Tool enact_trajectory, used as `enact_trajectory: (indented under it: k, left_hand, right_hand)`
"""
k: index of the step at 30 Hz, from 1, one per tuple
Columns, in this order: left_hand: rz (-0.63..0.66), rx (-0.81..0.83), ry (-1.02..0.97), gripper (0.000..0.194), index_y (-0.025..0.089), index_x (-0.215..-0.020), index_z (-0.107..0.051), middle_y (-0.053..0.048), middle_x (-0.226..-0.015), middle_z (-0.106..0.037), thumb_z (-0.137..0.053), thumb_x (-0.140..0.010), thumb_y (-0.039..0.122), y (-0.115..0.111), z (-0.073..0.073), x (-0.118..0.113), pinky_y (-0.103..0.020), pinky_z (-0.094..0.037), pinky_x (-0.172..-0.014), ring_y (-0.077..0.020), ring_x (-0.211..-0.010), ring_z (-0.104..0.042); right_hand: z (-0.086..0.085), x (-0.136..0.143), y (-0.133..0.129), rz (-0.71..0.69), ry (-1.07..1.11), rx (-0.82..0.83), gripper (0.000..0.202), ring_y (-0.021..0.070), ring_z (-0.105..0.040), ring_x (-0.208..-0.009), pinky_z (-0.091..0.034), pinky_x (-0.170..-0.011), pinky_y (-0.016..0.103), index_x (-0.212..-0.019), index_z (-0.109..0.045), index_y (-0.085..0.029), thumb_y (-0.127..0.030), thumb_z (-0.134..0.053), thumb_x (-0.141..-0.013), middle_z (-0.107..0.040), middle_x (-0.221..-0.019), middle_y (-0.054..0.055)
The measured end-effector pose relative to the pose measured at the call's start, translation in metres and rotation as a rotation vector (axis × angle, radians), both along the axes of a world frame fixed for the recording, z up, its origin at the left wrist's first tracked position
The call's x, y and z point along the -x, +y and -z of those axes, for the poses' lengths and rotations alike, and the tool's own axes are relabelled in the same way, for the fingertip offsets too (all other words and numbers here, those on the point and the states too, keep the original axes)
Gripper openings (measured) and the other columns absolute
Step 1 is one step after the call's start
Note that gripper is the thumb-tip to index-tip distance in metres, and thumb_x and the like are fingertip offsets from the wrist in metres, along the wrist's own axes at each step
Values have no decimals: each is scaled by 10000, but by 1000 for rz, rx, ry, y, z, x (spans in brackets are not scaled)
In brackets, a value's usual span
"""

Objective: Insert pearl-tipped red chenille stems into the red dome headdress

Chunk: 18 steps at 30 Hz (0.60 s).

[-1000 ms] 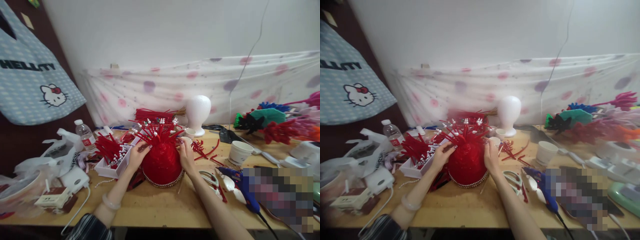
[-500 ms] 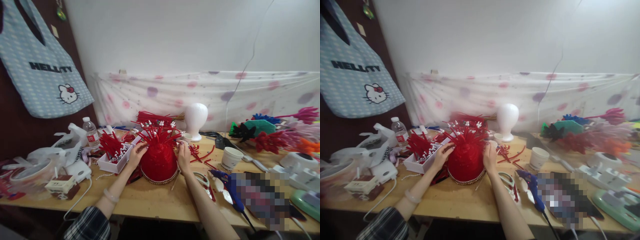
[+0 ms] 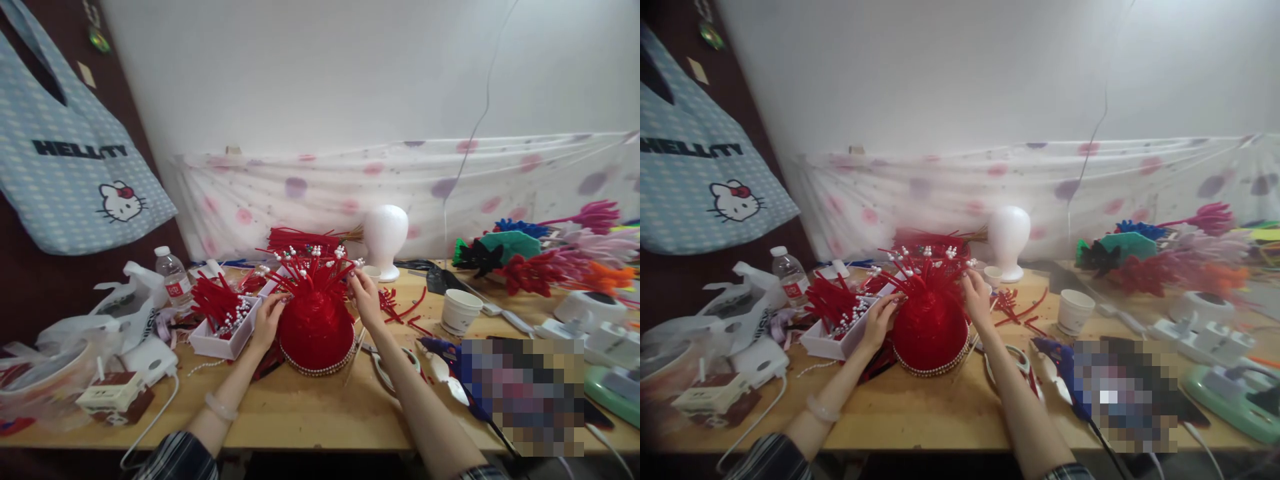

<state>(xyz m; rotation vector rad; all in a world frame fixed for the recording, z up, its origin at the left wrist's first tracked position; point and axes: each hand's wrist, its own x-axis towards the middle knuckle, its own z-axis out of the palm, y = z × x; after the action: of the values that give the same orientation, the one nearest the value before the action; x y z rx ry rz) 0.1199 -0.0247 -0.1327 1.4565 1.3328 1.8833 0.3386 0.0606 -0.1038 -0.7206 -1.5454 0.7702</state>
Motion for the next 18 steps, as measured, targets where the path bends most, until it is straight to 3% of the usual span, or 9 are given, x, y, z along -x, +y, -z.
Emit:
enact_trajectory:
  k: [5, 9, 12, 18]
  left_hand:
    - [-6, 10, 29, 245, 181, -890, -721, -76, -954, -733, -591, -775, 355, -2, -1, 0, -379, -468, -928, -244, -964, -652]
    - [-5, 16, 35, 226, 189, -870, -720, -69, -942, -731, -602, -771, 355, -2, -2, -1, -370, -471, -916, -240, -952, -649]
    - [-19, 17, 36, 205, 196, -855, -708, -63, -923, -723, -618, -756, 351, -4, -4, -2, -364, -485, -888, -236, -934, -647]
    - [-21, 39, 81, 271, 182, -911, -672, -78, -956, -705, -667, -704, 357, -3, -6, -4, -354, -513, -840, -228, -910, -657]
  right_hand:
    - [-26, 2, 6, -101, 6, -31, 392, 186, -598, -793, -490, -733, 320, -990, -620, -207, -541, -540, -802, -662, -882, 37]
    - [-47, -5, 5, -255, -116, -31, 341, 186, -626, -849, -499, -780, 321, -937, -644, -190, -481, -614, -761, -695, -911, 42]
    - [-64, -9, 7, -348, -249, -25, 284, 173, -637, -757, -507, -707, 302, -915, -679, -173, -389, -664, -731, -711, -845, 26]
    - [-86, -3, 16, -371, -398, -74, 73, 134, -563, -535, -407, -499, 235, -676, -680, -172, -242, -679, -695, -656, -582, -21]
